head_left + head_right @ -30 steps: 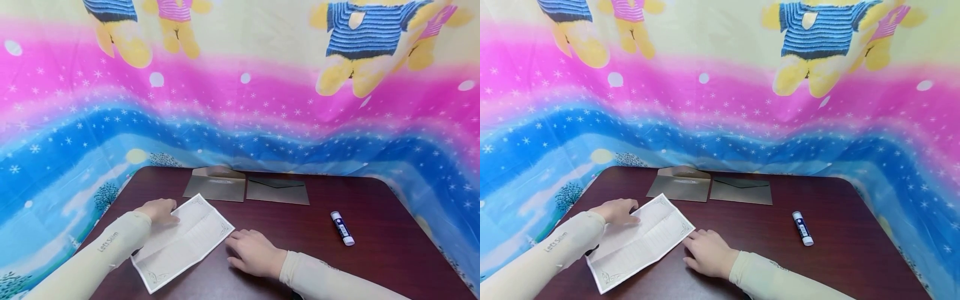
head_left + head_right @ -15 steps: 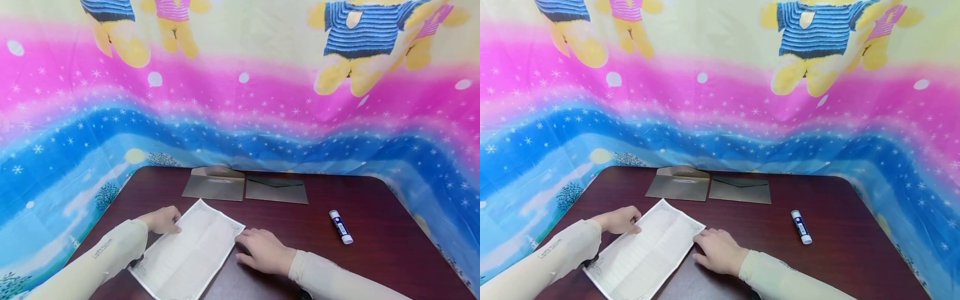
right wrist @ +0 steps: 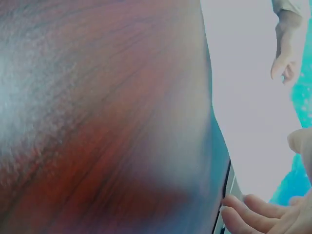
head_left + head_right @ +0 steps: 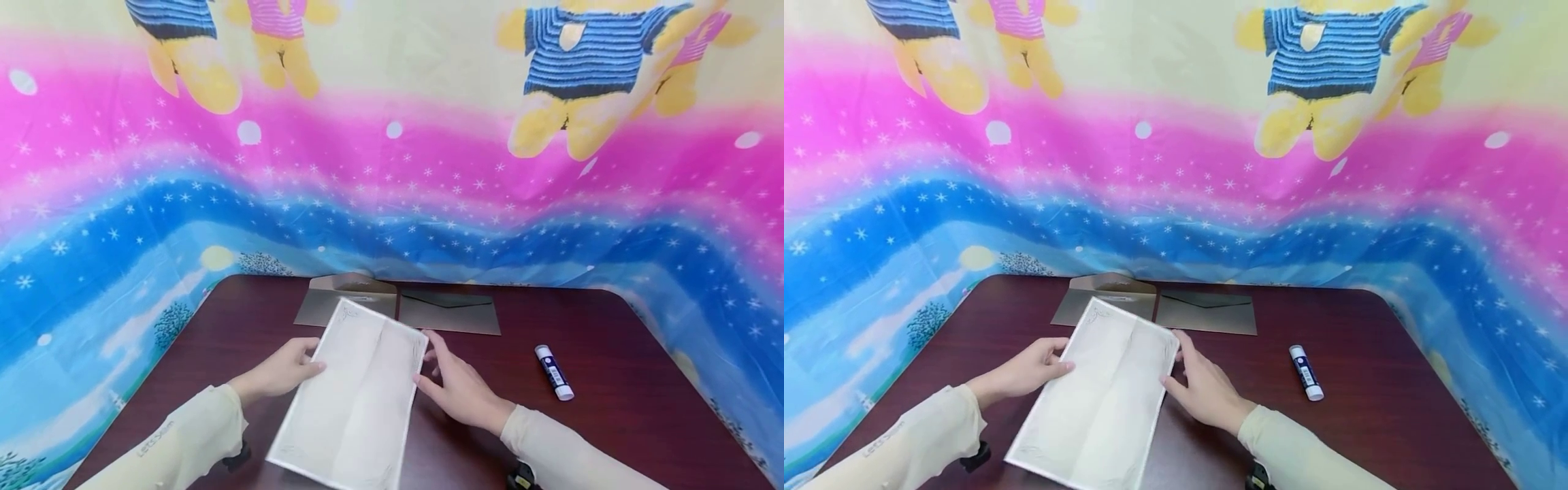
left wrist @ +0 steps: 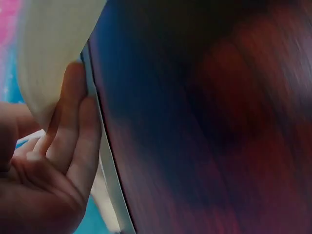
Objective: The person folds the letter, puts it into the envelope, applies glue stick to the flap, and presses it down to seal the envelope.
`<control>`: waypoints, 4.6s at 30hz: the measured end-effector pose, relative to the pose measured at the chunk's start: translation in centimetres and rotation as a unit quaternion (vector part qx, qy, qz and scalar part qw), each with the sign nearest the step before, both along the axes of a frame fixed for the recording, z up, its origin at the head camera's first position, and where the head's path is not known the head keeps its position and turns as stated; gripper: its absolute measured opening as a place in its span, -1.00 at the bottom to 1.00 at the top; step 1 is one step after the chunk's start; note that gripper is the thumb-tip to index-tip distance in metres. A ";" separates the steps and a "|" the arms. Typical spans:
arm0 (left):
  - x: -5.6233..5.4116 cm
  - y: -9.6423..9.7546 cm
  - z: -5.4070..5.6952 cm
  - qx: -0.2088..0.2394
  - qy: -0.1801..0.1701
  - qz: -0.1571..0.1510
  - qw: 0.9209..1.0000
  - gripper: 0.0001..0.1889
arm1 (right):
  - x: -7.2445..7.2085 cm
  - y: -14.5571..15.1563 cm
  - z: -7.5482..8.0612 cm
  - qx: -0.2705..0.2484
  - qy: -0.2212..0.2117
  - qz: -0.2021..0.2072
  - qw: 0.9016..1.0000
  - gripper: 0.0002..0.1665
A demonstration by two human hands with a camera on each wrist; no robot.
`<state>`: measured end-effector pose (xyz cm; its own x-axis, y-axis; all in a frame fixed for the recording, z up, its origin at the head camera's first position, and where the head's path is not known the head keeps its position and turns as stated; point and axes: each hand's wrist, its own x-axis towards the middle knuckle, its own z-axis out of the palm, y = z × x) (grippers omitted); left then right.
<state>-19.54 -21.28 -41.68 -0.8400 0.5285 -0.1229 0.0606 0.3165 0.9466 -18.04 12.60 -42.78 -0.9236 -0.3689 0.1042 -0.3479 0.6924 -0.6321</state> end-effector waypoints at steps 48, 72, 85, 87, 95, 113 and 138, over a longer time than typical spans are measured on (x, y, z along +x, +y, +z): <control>2.5 4.5 1.4 0.139 -0.060 0.075 0.986 -0.51 | -0.3 4.3 1.7 -0.372 -0.314 0.065 0.871 -0.38; 2.7 5.5 0.5 0.135 -0.100 0.065 0.984 -0.62 | -0.3 6.1 1.7 -0.367 -0.316 0.065 0.872 -0.48; 2.1 6.9 0.1 0.007 0.012 0.059 0.998 -0.69 | 0.0 5.8 1.4 -0.237 -0.180 0.086 0.951 -0.56; 2.0 7.5 0.2 -0.019 0.034 0.039 0.998 -0.67 | -0.1 5.5 1.6 -0.231 -0.160 0.095 0.955 -0.64; 2.3 11.4 0.9 -0.091 0.049 -0.087 0.991 -0.84 | 0.5 3.1 3.3 -0.068 -0.040 0.078 0.994 -0.72; 1.4 11.1 0.7 0.098 -0.034 0.181 0.978 -0.64 | -0.8 5.6 4.4 -0.184 -0.067 -0.031 0.980 -0.41; 2.2 11.0 0.2 0.219 -0.123 0.073 0.965 -0.67 | 0.2 6.7 1.8 -0.419 -0.333 0.124 0.835 -0.68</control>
